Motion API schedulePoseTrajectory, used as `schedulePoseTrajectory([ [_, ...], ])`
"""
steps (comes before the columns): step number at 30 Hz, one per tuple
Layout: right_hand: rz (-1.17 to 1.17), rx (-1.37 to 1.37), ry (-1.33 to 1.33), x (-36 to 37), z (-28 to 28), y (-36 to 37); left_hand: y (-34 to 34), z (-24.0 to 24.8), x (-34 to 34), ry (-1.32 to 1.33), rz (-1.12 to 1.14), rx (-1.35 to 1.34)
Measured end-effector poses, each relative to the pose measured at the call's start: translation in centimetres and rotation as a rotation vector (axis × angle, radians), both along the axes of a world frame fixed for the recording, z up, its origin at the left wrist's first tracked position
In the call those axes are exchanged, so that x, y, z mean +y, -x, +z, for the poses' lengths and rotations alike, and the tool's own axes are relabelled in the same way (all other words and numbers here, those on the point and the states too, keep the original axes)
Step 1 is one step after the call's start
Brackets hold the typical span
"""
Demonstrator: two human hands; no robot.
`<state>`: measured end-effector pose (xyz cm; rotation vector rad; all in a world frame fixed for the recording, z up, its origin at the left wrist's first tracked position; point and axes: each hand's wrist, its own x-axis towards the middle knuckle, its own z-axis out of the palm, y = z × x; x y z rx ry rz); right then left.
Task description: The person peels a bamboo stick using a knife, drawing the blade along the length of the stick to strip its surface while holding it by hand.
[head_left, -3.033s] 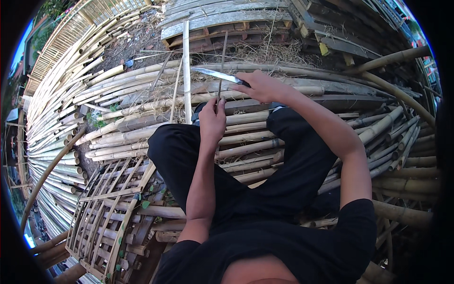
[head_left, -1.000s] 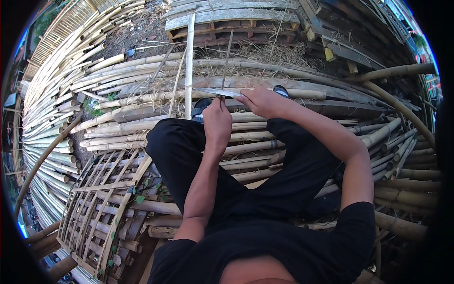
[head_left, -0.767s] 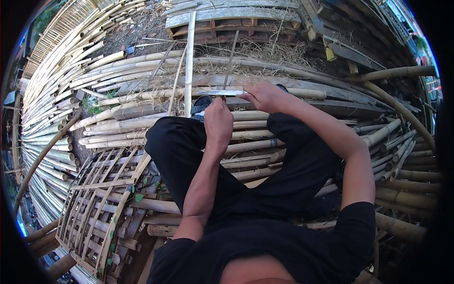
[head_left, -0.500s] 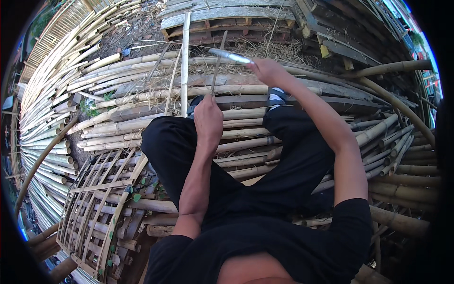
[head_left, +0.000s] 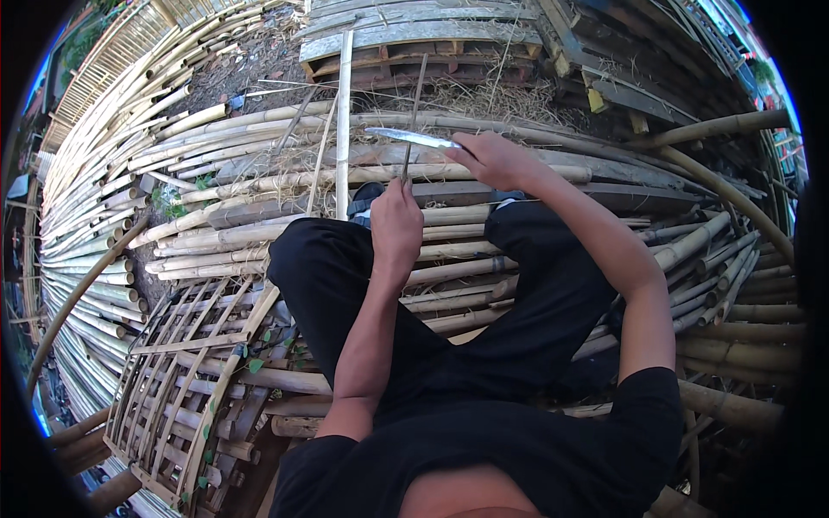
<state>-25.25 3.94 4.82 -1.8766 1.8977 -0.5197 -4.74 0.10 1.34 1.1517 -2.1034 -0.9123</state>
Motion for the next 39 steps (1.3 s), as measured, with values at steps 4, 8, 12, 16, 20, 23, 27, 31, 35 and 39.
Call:
schedulePoseTrajectory([
  [4,0.135,0.069,-0.006,0.5,-1.4,-2.6,-0.2,-0.4,-0.2,0.001,0.015,0.029],
  [8,0.143,0.083,-0.048,0.1,-1.8,-2.5,-0.4,-0.4,-0.1,-0.016,0.017,0.059],
  [12,0.115,0.137,-0.055,-0.8,-2.1,-0.7,-0.5,-0.3,-0.3,-0.045,0.000,0.000],
  [16,0.141,0.255,-0.068,-2.7,-2.2,-0.1,-0.4,-0.5,-1.2,0.026,0.036,-0.013],
  [20,-0.542,0.263,-0.047,-2.6,-1.9,13.6,-3.2,0.1,-0.1,0.032,0.088,0.097],
  [23,-0.824,-0.154,0.079,0.9,-1.3,17.2,-1.8,0.3,-1.5,0.063,0.047,0.012],
  [27,-0.501,-0.025,0.128,0.4,-0.1,10.2,-0.6,0.5,-0.9,-0.012,0.034,0.030],
  [31,-0.185,-0.121,0.049,-0.3,1.9,2.3,-0.2,1.1,-0.3,-0.054,0.003,0.045],
  [35,0.118,0.033,-0.073,0.2,0.8,-2.3,-0.1,0.0,-0.4,-0.002,0.024,0.076],
  [39,0.155,0.102,-0.026,0.5,-1.5,-2.7,-0.3,0.0,-0.3,-0.021,0.026,0.094],
])
